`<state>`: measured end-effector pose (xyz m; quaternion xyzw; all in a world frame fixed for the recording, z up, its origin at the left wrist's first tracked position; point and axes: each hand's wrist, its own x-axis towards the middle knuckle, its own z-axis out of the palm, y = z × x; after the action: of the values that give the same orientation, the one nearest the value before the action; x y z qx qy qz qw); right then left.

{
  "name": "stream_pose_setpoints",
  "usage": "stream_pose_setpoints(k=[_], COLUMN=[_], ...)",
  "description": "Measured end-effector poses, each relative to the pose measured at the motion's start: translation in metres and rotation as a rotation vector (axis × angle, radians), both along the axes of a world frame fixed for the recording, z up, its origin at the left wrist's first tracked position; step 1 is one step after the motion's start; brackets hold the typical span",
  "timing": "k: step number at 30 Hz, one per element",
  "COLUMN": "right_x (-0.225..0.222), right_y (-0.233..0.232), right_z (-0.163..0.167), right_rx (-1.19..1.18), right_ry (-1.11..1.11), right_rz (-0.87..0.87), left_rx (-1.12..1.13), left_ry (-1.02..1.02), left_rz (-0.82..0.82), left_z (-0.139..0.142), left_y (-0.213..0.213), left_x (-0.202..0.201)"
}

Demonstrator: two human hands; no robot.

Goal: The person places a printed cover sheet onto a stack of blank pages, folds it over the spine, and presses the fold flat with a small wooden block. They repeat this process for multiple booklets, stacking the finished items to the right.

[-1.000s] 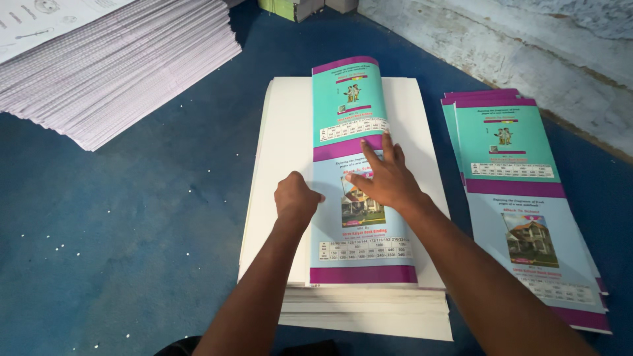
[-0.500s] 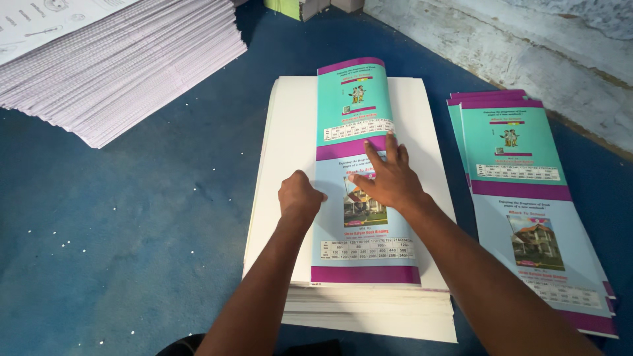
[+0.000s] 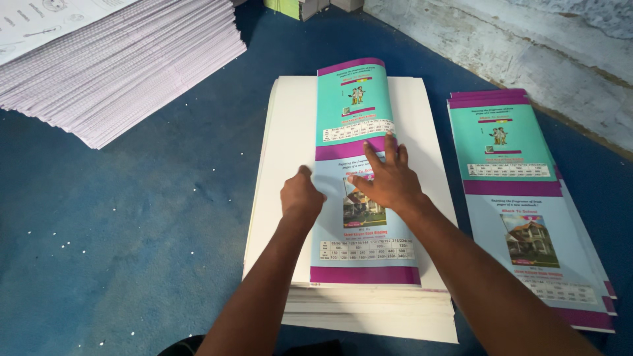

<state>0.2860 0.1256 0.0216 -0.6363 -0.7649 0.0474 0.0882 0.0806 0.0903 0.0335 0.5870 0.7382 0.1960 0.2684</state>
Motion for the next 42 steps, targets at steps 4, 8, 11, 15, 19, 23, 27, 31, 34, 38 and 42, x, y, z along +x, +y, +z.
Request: stream_pose_setpoints(k=[4,8,11,15,19,23,27,31,34,38,42], right_x=[-0.001,-0.002,-0.003,-0.004,-0.004,-0.005,-0.005,-0.006,-0.006,-0.005,-0.007], right_y=[-0.001,-0.002,-0.003,-0.003,-0.006,-0.007,-0.007,-0.007,-0.006,-0.006,-0.005], right_z=[0.001,0.003,0.005,0.008,0.009,0.011,0.013,0.015,0.016,0.016,0.016], right_rx=[0.011,0.008,-0.010,-0.028,-0.038,-0.029,-0.052,-0.069,-0.087,-0.071,-0.093], right_ry=[-0.019,-0.034,-0.044,-0.040,-0.052,-0.050,-0.049,-0.053,-0.063,-0.078,-0.088], right_rz=[0.006,0.008,0.001,-0.009,-0.010,-0.004,-0.014,-0.016,-0.021,-0.011,-0.009], left_rx=[0.063,0.060,0.041,0.080,0.170,0.190,0.192,0.191,0.211,0.203,0.196], left_ry=[0.159,0.376,0.330,0.285,0.236,0.236,0.222,0.207,0.204,0.204,0.224], left_rz=[-0.156,-0.374,-0.414,-0.378,-0.362,-0.383,-0.390,-0.376,-0.382,-0.382,-0.405], left_z=[-0.005,-0.010,-0.018,-0.035,-0.048,-0.050,-0.045,-0.039,-0.036,-0.034,-0.033], left_y=[0.004,0.017,0.029,0.036,0.034,0.034,0.032,0.028,0.026,0.026,0.024], left_x=[0.010,0.021,0.024,0.015,0.006,0.003,0.002,0.001,0.000,0.000,0.000])
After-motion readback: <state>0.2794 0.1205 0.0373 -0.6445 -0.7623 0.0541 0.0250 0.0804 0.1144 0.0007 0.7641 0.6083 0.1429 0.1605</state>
